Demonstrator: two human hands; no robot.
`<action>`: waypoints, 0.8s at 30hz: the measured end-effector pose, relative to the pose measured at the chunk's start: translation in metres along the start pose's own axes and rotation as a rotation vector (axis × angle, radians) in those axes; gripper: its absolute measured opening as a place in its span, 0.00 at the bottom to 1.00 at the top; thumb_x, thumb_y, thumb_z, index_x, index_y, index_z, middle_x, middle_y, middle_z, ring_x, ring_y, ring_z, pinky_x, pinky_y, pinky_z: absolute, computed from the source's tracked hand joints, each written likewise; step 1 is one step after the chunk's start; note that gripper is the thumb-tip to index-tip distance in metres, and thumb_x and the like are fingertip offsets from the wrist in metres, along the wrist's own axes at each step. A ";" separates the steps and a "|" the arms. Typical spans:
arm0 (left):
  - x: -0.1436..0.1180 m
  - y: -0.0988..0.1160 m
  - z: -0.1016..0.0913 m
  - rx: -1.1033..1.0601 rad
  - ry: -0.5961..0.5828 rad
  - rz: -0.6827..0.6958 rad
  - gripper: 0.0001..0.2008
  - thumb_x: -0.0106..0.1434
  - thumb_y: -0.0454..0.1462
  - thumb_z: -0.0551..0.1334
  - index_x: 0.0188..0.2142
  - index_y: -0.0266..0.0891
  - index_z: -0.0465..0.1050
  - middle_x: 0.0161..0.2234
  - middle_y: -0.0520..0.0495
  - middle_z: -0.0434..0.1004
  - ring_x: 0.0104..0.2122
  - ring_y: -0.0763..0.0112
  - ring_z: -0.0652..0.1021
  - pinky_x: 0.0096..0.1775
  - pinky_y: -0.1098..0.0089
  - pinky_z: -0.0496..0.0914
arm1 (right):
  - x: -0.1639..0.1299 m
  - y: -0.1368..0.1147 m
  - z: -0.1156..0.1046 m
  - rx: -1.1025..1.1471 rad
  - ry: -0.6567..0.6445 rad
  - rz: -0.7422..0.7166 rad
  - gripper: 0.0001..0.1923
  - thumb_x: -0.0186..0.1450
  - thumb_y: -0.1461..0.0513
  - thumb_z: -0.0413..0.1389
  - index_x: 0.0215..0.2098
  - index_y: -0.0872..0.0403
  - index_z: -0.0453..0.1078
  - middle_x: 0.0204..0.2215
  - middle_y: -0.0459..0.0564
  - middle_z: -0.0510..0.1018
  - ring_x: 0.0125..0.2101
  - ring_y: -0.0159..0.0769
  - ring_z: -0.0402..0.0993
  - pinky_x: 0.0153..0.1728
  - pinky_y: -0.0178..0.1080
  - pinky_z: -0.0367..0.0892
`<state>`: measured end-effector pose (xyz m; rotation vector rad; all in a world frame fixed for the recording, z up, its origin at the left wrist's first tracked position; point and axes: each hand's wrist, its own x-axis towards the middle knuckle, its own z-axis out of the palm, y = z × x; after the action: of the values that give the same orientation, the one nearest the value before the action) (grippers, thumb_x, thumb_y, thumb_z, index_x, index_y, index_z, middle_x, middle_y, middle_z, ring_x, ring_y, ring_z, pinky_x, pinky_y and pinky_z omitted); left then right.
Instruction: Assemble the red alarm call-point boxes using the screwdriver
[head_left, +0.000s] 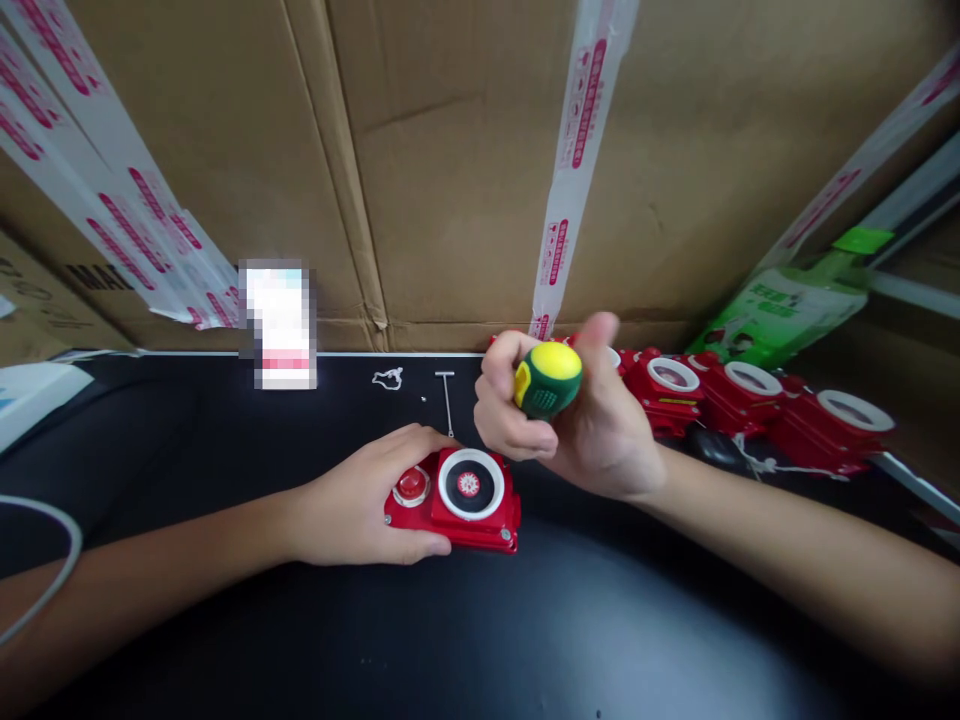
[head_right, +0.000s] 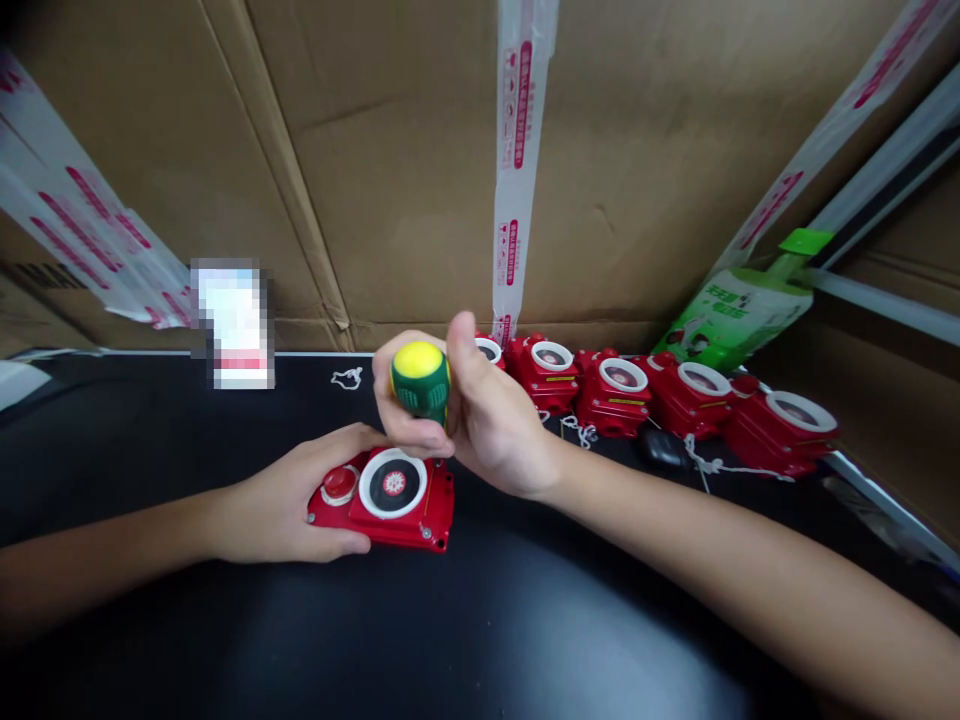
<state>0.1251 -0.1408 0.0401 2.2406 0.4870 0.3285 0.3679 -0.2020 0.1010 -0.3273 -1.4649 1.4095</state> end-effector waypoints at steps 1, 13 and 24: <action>0.000 0.000 0.000 -0.005 -0.004 -0.004 0.37 0.61 0.52 0.77 0.64 0.47 0.69 0.59 0.41 0.78 0.56 0.49 0.81 0.59 0.47 0.77 | -0.001 0.001 0.000 -0.024 -0.012 -0.017 0.31 0.75 0.31 0.46 0.42 0.49 0.64 0.19 0.34 0.57 0.17 0.27 0.47 0.21 0.34 0.53; 0.000 0.005 0.001 -0.012 0.009 -0.026 0.36 0.58 0.49 0.78 0.63 0.49 0.71 0.57 0.43 0.78 0.54 0.51 0.82 0.57 0.50 0.77 | 0.003 -0.002 -0.011 0.024 -0.029 0.002 0.26 0.81 0.41 0.46 0.36 0.50 0.66 0.21 0.38 0.63 0.17 0.28 0.55 0.24 0.36 0.56; 0.001 0.006 -0.001 0.038 0.003 -0.039 0.37 0.58 0.52 0.78 0.63 0.46 0.70 0.56 0.42 0.78 0.54 0.50 0.82 0.58 0.49 0.77 | -0.002 0.009 -0.001 0.069 -0.048 0.054 0.35 0.83 0.40 0.37 0.25 0.51 0.58 0.14 0.36 0.51 0.15 0.27 0.44 0.18 0.34 0.48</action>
<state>0.1273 -0.1431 0.0461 2.2643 0.5413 0.3046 0.3652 -0.2006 0.0918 -0.2939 -1.4519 1.5171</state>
